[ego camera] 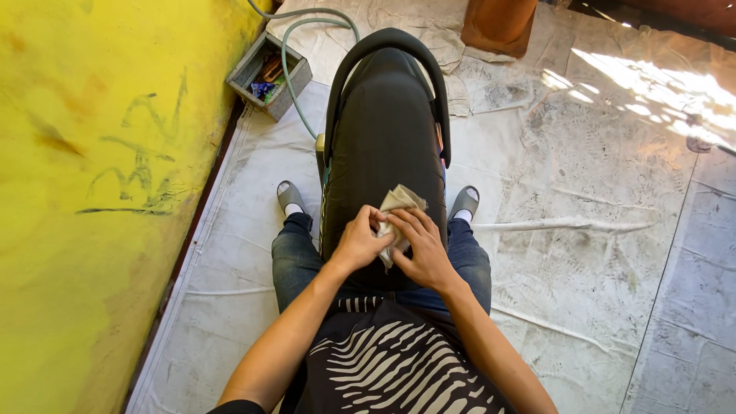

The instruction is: The person cleans the underside of a motorcycle seat with a cloth, then flips the seat over and wipes the top surface. The task is performed in a workshop area with a protective sheet on the floor.

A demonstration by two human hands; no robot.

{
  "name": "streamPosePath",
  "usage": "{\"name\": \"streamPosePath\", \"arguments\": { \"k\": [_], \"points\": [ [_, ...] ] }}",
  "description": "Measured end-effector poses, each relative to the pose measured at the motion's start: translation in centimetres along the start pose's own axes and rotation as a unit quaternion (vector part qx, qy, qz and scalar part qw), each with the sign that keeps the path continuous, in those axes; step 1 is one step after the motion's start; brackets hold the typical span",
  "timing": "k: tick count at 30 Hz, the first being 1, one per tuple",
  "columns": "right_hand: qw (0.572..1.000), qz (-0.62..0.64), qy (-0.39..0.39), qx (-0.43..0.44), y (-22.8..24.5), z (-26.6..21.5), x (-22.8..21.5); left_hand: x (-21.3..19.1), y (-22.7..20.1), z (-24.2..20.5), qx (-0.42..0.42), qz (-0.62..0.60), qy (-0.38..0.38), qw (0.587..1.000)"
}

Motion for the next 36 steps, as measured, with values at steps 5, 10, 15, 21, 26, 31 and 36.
{"name": "streamPosePath", "arguments": {
  "k": [5,10,15,21,26,31,36],
  "points": [
    [0.974,0.211,-0.061,0.058,1.1,-2.5,-1.4,2.4,-3.8,-2.7,0.045,-0.265,0.057,0.962],
    [0.897,0.301,-0.29,0.146,-1.1,-3.6,-1.5,0.0,-11.2,-3.6,0.169,-0.387,0.142,0.895],
    [0.914,0.133,-0.365,0.119,0.9,-2.1,-5.3,-4.5,-10.4,1.5,0.251,-0.058,-0.23,0.939],
    [0.971,0.002,-0.216,0.102,-3.7,-0.9,3.0,-3.9,-6.2,5.9,0.269,0.138,-0.282,0.911],
    [0.964,-0.008,-0.255,0.073,-6.0,3.0,3.3,-2.6,-6.0,5.8,0.285,0.283,-0.373,0.836],
    [0.961,-0.035,-0.273,0.022,-8.3,11.0,2.2,-2.8,-6.0,6.0,0.29,0.27,-0.389,0.831],
    [0.967,-0.083,-0.24,0.0,-8.8,19.7,0.5,-2.8,-5.9,5.7,0.298,0.251,-0.38,0.839]
  ]
}}
Point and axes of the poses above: each hand's wrist, its own z-axis towards the middle knuckle, its own x-axis out of the palm, y = z × x, the point moved 2 cm from there along z, towards the middle knuckle, and after that the axes turned 2 degrees about y, right-handed, at the moved point
